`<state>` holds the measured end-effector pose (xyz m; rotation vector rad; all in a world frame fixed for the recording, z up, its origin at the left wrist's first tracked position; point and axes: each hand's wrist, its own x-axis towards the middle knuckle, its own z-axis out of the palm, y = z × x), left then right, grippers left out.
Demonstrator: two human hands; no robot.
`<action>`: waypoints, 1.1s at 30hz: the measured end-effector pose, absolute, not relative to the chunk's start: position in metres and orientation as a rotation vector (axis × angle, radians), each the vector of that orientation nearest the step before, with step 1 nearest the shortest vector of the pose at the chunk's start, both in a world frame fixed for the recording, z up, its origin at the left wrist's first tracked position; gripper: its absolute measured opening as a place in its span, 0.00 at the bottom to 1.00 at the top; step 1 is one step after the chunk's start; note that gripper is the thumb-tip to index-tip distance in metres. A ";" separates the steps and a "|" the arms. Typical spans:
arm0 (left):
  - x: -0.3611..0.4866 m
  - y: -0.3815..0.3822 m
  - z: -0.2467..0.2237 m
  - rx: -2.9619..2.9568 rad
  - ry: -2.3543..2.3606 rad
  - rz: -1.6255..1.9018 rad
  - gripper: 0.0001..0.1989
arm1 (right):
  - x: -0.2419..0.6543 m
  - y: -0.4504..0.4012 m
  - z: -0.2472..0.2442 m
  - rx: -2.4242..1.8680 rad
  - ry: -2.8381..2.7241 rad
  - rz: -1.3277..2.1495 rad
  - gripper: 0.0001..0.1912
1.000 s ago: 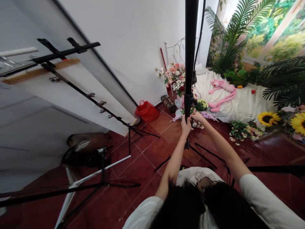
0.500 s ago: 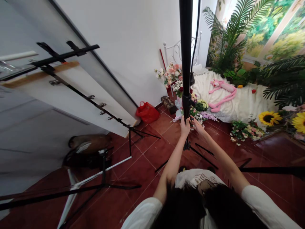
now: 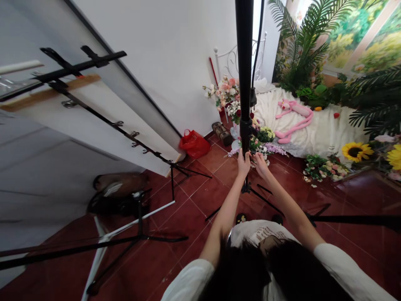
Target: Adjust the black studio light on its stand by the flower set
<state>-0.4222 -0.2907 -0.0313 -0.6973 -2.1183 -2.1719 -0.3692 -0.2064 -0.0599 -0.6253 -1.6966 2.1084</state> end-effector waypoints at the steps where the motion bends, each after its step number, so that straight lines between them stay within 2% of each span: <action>1: -0.422 -0.291 -0.030 -0.696 -2.117 -2.172 0.27 | -0.369 -0.207 -0.058 -0.622 -1.730 2.114 0.28; 5: -0.420 -0.291 -0.028 -0.688 -2.144 -2.174 0.26 | -0.370 -0.214 -0.046 -0.563 -1.793 2.210 0.34; 11: -0.421 -0.290 -0.031 -0.683 -2.124 -2.213 0.25 | -0.375 -0.222 -0.037 -0.586 -1.645 2.333 0.37; 19: -0.421 -0.291 -0.029 -0.692 -2.138 -2.149 0.27 | -0.394 -0.225 -0.040 -0.684 -0.983 2.354 0.20; 26: -0.420 -0.289 -0.029 -0.708 -2.092 -2.185 0.25 | -0.398 -0.223 -0.028 -0.953 -0.987 2.252 0.19; 33: -0.416 -0.287 -0.029 -0.650 -2.140 -2.091 0.27 | -0.341 -0.207 -0.036 -0.922 -1.131 2.400 0.09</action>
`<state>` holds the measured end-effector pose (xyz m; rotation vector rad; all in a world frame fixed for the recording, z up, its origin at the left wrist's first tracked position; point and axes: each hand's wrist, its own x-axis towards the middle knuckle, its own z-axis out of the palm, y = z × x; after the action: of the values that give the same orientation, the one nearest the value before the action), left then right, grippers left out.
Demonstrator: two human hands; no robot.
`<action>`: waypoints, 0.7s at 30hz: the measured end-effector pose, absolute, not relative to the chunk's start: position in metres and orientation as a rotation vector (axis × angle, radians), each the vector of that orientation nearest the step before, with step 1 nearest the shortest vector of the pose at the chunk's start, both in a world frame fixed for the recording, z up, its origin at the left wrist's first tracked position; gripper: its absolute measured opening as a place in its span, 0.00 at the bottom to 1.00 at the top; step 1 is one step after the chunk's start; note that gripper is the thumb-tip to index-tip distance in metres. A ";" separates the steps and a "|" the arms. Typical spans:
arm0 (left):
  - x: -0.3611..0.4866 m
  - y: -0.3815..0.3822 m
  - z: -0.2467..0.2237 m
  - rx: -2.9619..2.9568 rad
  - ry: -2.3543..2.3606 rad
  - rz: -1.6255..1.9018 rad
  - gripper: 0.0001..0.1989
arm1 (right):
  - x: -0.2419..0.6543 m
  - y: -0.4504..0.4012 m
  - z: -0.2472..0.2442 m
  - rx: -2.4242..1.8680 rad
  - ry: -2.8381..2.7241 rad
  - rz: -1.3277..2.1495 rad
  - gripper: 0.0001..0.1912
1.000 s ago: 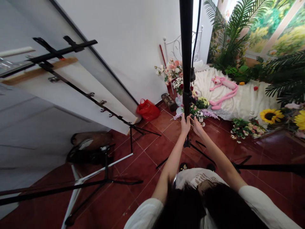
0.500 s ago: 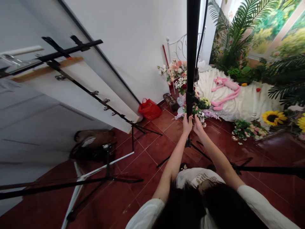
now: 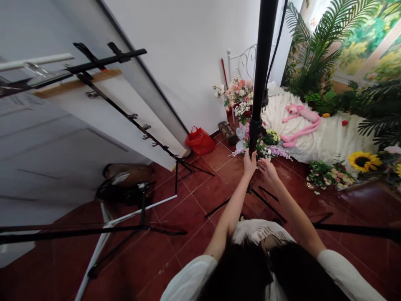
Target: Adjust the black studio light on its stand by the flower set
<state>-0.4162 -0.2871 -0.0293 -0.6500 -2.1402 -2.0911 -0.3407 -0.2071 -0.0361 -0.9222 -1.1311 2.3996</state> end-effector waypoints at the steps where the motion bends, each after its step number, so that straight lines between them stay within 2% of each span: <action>1: -0.415 -0.286 -0.029 -0.624 -2.152 -2.072 0.27 | -0.325 -0.202 -0.041 -0.881 -1.177 2.456 0.10; 4: -0.410 -0.282 -0.029 -0.545 -2.178 -2.010 0.29 | -0.269 -0.183 -0.057 -0.871 -1.326 2.454 0.14; 9: -0.388 -0.278 -0.049 -0.408 -2.246 -1.834 0.29 | -0.166 -0.143 -0.081 -1.137 -1.318 2.262 0.15; 13: -0.352 -0.282 -0.099 -0.199 -2.463 -1.790 0.30 | -0.097 -0.122 -0.095 -1.245 -1.026 2.028 0.11; 17: -0.305 -0.282 -0.152 -0.076 -3.065 -1.738 0.33 | -0.058 -0.117 -0.100 -1.358 -0.826 1.853 0.09; 19: -0.287 -0.274 -0.165 -0.230 -3.281 -1.713 0.28 | -0.047 -0.118 -0.096 -1.355 -0.802 1.810 0.09; 21: -0.276 -0.257 -0.168 -0.505 -3.396 -1.724 0.18 | -0.036 -0.118 -0.089 -1.336 -0.774 1.753 0.11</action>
<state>-0.2758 -0.2572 -0.1677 -0.5046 -3.3961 -1.7241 -0.0362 -0.1184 -0.0895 -1.3362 -0.7743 1.7532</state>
